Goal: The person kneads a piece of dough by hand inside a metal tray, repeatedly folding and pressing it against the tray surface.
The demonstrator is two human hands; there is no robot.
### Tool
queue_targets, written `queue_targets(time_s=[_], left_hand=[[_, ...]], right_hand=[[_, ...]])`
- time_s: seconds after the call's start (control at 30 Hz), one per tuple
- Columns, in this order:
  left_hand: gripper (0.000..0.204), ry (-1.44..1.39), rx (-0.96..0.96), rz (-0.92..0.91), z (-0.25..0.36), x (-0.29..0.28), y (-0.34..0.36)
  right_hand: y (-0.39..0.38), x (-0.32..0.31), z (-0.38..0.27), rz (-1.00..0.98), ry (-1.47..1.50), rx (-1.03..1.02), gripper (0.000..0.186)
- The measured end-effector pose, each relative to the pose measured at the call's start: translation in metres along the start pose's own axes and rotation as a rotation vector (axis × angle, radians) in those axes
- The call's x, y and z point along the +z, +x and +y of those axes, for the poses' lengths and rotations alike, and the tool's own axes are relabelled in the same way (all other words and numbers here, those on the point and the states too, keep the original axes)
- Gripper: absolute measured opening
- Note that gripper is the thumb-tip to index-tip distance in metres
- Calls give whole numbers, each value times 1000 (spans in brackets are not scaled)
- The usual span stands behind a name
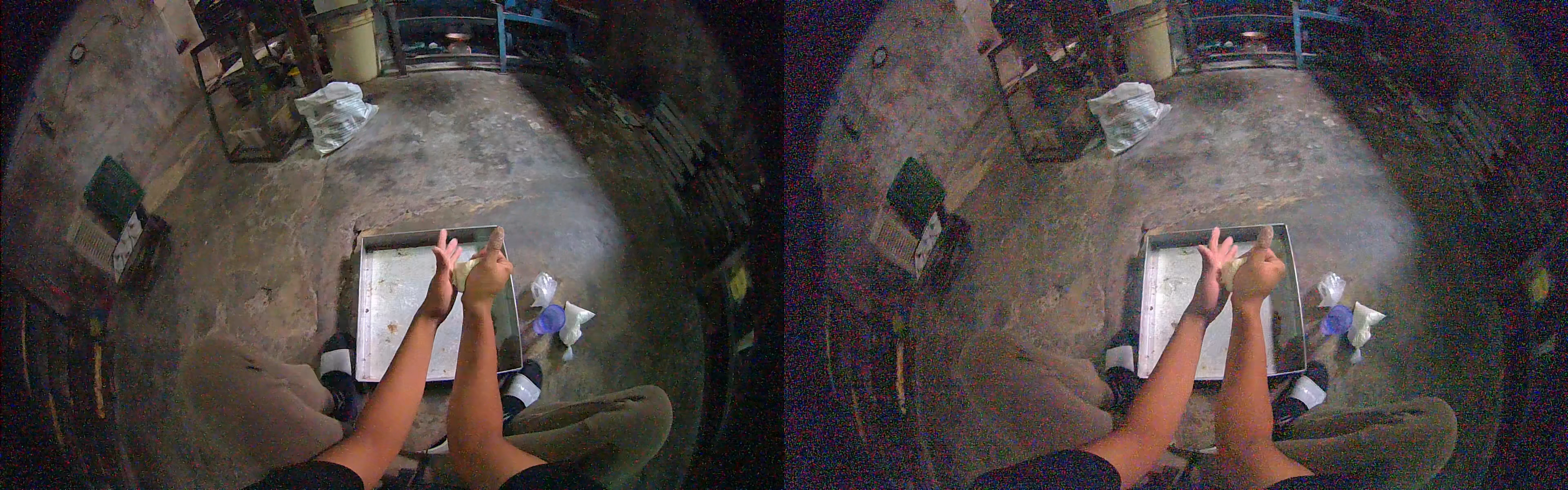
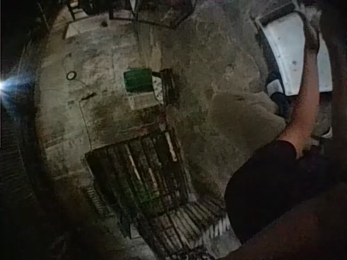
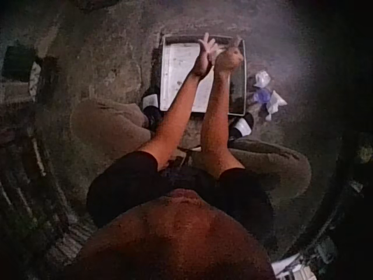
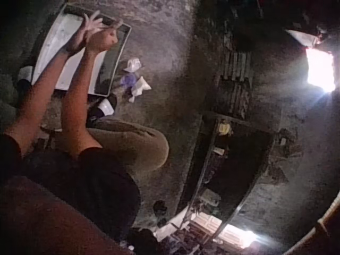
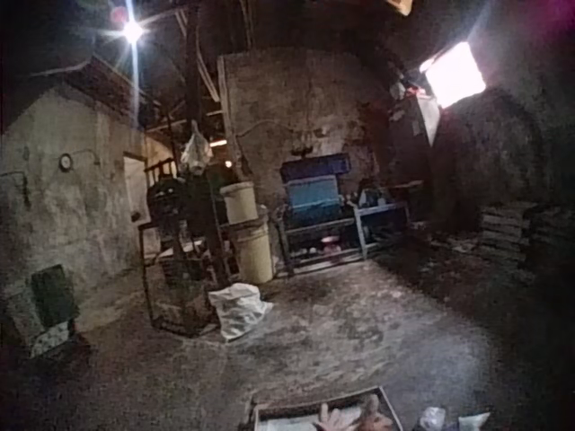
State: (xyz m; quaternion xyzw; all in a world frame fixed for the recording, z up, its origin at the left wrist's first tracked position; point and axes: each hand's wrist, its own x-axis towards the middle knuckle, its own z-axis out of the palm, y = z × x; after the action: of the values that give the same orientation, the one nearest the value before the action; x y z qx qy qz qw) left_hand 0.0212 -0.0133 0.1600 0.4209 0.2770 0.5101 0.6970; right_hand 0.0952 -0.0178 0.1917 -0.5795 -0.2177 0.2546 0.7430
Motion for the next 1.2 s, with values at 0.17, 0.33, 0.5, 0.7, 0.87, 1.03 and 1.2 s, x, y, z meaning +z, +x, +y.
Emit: queue_targets(time_s=[0.17,0.33,0.5,0.7,0.87,1.03,1.2], left_hand=[[85,374,350,-122,-1,12,-2],[40,500,560,178,-3,-7,0],[28,-145,320,593,28,-12,2],[36,80,316,518,41,0,-9],[55,370,373,261,49,-11,5],[80,716,228,132,39,-22,11],[92,367,79,2,38,-8,0]], right_hand=[[16,-15,26,-111,156,317,64],[17,-24,17,-819,591,610,83],[-7,-7,-16,-925,589,682,81],[-23,20,-4,-682,257,439,75],[-28,21,-36,-693,319,484,69],[-25,19,-32,-527,173,225,66],[-18,17,-18,-287,-32,-54,63]])
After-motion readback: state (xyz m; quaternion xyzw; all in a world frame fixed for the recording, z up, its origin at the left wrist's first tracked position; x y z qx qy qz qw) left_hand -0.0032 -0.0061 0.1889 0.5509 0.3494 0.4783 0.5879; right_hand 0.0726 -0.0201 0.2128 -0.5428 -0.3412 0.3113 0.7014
